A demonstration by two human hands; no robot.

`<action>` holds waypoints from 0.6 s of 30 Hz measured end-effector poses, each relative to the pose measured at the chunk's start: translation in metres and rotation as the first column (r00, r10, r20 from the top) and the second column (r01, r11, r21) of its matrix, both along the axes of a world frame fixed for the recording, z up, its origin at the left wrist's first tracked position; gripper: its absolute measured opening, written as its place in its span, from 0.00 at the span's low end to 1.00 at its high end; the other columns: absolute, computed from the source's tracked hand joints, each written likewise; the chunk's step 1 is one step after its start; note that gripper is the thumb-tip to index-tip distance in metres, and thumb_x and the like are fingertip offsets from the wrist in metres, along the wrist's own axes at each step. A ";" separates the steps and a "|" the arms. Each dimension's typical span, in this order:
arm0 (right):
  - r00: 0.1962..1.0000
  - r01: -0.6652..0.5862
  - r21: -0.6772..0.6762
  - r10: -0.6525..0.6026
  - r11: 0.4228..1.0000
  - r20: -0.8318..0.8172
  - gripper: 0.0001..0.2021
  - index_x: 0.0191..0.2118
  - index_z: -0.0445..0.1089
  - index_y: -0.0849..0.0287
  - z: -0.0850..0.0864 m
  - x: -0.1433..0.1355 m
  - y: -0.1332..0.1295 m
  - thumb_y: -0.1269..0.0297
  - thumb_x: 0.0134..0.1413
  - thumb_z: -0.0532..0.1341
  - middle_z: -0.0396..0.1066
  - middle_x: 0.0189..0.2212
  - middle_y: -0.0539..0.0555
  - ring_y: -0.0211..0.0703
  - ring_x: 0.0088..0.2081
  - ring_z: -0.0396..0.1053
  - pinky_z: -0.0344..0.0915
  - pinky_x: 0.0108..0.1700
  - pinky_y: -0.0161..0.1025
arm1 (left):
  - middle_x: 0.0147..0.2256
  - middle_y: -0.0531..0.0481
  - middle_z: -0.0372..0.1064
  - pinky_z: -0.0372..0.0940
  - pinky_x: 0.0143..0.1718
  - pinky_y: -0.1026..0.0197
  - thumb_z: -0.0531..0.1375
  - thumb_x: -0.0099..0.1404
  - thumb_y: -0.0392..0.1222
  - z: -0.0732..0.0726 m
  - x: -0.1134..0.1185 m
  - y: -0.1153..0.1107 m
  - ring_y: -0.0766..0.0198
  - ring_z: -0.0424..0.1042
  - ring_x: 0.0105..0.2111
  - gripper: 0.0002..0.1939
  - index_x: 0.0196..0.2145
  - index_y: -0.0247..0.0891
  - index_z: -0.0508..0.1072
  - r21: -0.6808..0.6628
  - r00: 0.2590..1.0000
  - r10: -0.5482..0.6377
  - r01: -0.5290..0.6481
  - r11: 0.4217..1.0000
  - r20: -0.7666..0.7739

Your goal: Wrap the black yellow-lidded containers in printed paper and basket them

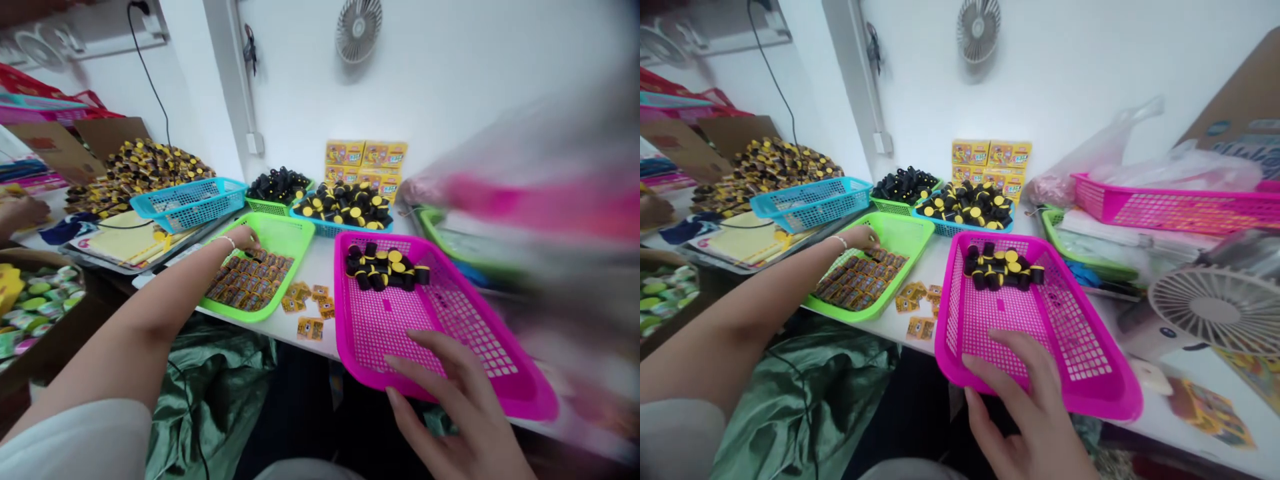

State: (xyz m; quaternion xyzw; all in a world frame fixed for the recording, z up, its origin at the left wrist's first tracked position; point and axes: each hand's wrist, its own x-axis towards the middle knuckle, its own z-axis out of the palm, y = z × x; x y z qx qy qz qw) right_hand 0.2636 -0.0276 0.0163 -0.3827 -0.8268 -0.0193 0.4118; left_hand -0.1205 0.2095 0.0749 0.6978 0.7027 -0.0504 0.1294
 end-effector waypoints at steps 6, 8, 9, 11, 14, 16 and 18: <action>0.959 -0.094 -0.289 0.165 0.953 0.230 0.11 0.49 0.74 0.52 0.044 0.020 0.070 0.63 0.64 0.59 0.73 0.50 0.59 0.55 0.54 0.72 0.71 0.55 0.56 | 0.53 0.43 0.71 0.73 0.48 0.46 0.62 0.71 0.45 -0.003 -0.003 0.004 0.53 0.75 0.48 0.17 0.54 0.36 0.72 -0.033 0.993 -0.110 0.109 0.993 -0.034; 0.920 -0.059 -0.465 0.229 0.883 0.318 0.12 0.50 0.75 0.54 0.049 0.017 0.115 0.61 0.64 0.61 0.75 0.49 0.59 0.55 0.51 0.74 0.70 0.56 0.58 | 0.54 0.42 0.71 0.72 0.49 0.45 0.62 0.71 0.45 0.008 0.011 -0.002 0.52 0.74 0.49 0.18 0.55 0.36 0.71 0.038 0.989 -0.144 0.146 0.989 -0.036; 0.909 -0.058 -0.494 0.251 0.868 0.334 0.11 0.49 0.76 0.55 0.047 0.014 0.137 0.62 0.61 0.64 0.76 0.47 0.59 0.54 0.49 0.75 0.70 0.56 0.56 | 0.54 0.42 0.70 0.72 0.50 0.44 0.62 0.71 0.46 0.014 0.021 -0.009 0.52 0.74 0.50 0.18 0.55 0.36 0.71 0.089 0.986 -0.164 0.166 0.982 -0.031; 0.903 -0.038 -0.524 0.254 0.851 0.346 0.12 0.48 0.75 0.58 0.036 0.004 0.176 0.61 0.61 0.66 0.75 0.48 0.60 0.51 0.49 0.74 0.70 0.55 0.53 | 0.53 0.41 0.71 0.71 0.51 0.44 0.60 0.72 0.47 0.023 0.044 -0.033 0.52 0.74 0.50 0.18 0.55 0.36 0.71 0.204 0.977 -0.213 0.212 0.956 -0.015; 0.921 -0.026 -0.557 0.236 0.830 0.308 0.14 0.53 0.71 0.58 0.010 -0.012 0.209 0.58 0.67 0.62 0.72 0.53 0.57 0.47 0.49 0.74 0.73 0.50 0.50 | 0.41 0.38 0.77 0.69 0.48 0.51 0.48 0.77 0.42 0.020 0.080 -0.092 0.54 0.77 0.42 0.17 0.46 0.32 0.75 0.335 0.956 -0.294 0.273 0.902 0.014; 0.943 -0.038 -0.573 0.220 0.819 0.251 0.15 0.54 0.71 0.58 -0.003 -0.017 0.215 0.57 0.68 0.60 0.71 0.54 0.57 0.48 0.49 0.73 0.74 0.50 0.49 | 0.31 0.42 0.77 0.70 0.39 0.56 0.47 0.76 0.40 0.003 0.099 -0.135 0.57 0.78 0.32 0.18 0.39 0.33 0.76 0.354 0.937 -0.346 0.310 0.882 0.042; 0.958 -0.066 -0.596 0.218 0.800 0.186 0.14 0.53 0.71 0.58 -0.008 -0.017 0.212 0.57 0.68 0.60 0.72 0.53 0.56 0.47 0.48 0.74 0.74 0.49 0.48 | 0.27 0.47 0.77 0.70 0.34 0.60 0.51 0.74 0.37 -0.024 0.114 -0.170 0.60 0.78 0.26 0.15 0.35 0.36 0.76 0.341 0.894 -0.439 0.387 0.857 0.088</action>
